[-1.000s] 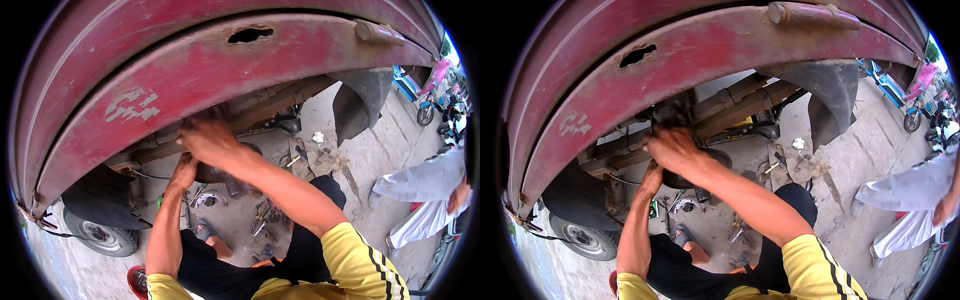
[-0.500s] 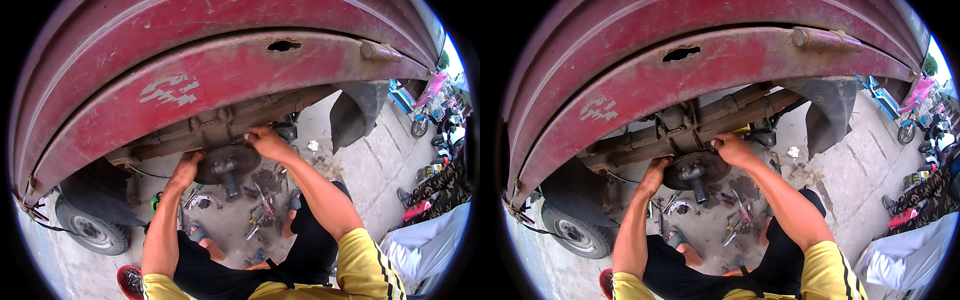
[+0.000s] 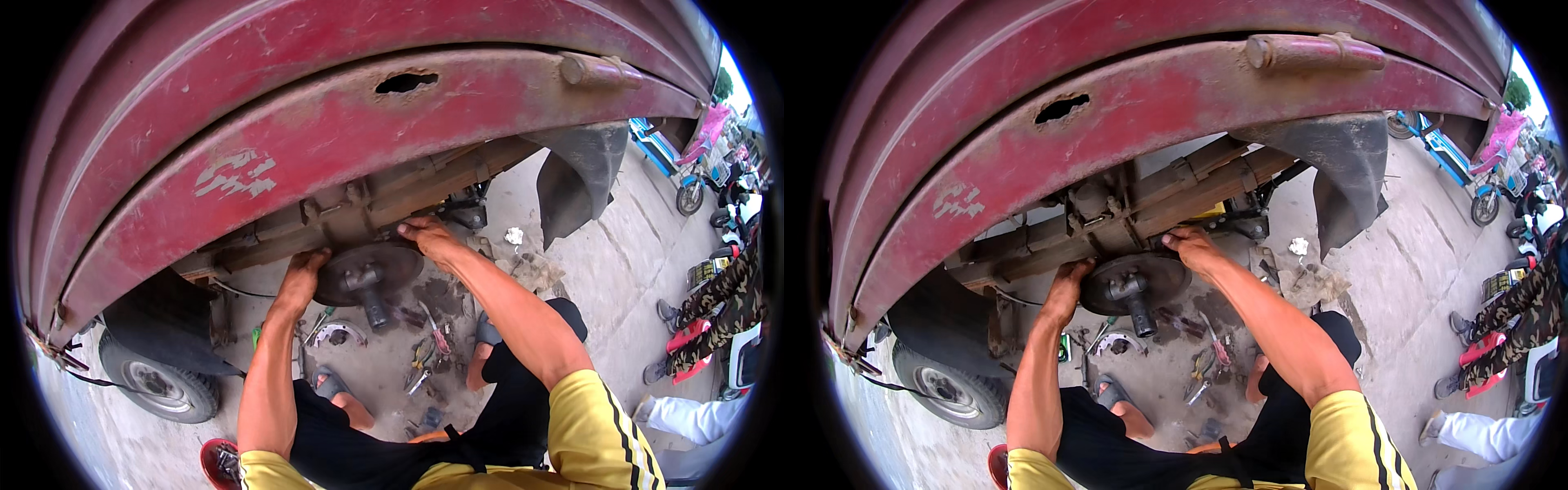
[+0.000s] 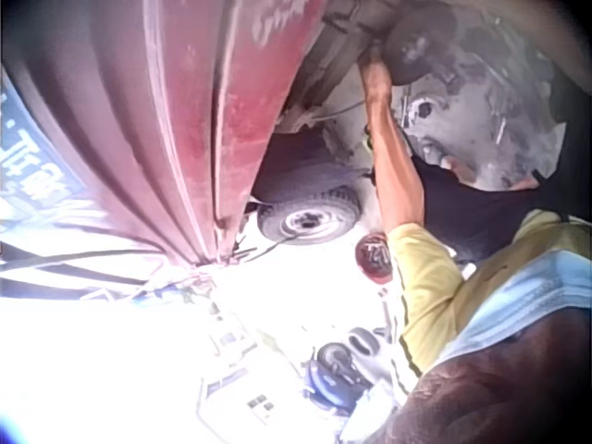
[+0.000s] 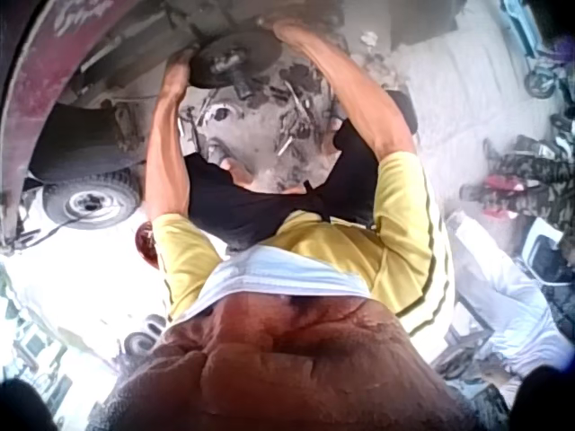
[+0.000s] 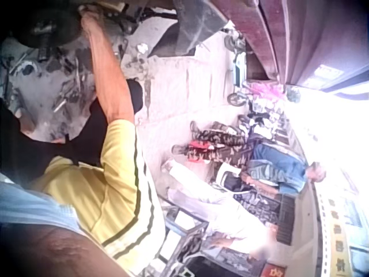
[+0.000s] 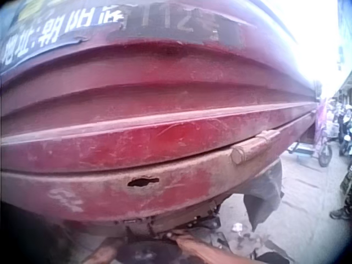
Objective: The person works on a rear brake assembly of a red vehicle, manipulating the brake shoes and hub by hand before using a flashlight to illuminate the underside of the axle.
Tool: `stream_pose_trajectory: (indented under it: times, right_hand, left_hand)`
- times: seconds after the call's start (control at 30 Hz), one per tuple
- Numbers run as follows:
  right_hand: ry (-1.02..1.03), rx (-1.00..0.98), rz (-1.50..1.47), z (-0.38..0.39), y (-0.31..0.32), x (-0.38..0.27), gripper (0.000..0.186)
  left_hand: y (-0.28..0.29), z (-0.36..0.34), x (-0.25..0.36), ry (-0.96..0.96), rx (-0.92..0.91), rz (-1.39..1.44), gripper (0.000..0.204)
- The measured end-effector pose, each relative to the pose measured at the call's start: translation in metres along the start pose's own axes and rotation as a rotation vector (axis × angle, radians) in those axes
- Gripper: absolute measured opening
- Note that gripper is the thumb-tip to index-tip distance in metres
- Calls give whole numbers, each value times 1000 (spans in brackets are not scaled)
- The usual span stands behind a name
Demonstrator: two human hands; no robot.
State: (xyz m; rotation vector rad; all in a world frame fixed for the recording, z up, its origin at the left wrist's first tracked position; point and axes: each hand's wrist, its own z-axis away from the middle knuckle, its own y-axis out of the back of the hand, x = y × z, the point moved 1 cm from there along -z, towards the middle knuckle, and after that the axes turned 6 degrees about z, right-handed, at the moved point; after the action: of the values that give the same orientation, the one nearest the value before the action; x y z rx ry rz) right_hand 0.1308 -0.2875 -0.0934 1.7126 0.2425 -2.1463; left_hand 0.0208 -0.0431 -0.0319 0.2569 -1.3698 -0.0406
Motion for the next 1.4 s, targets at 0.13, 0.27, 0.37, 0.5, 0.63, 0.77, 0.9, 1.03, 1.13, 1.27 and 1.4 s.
stream_pose_trajectory:
  times: [0.13,0.27,0.37,0.5,0.63,0.77,0.9,1.03,1.13,1.27,1.4]
  right_hand:
    - [7,-48,-70,-5,-1,6,34]
    - [40,82,1,-4,-1,4,30]
    - [-41,58,-83,4,10,-14,26]
    - [77,68,-130,15,8,-31,24]
    - [368,216,485,27,-8,-62,29]
    - [503,225,671,65,-44,-117,32]
    - [741,272,746,67,-72,-128,22]
    - [954,283,841,55,-99,-120,20]
    - [1021,344,1036,55,-115,-122,26]
    - [1095,343,1148,59,-135,-126,27]
    - [1077,298,1092,51,-131,-127,22]
  left_hand:
    - [0,2,-2,-29,19,18,36]
    - [3,3,-2,-19,12,31,34]
    - [3,8,4,-19,0,40,34]
    - [4,4,0,-18,-23,22,35]
    - [1,2,-3,-72,-35,13,34]
    - [9,-2,-17,-98,-13,-42,32]
    - [11,-5,-22,-105,-37,9,35]
    - [10,-3,-15,-58,-102,-18,34]
    - [1,9,10,-49,-104,-115,40]
    - [3,9,6,-100,-75,-147,52]
    - [-1,11,12,-82,-55,-99,50]
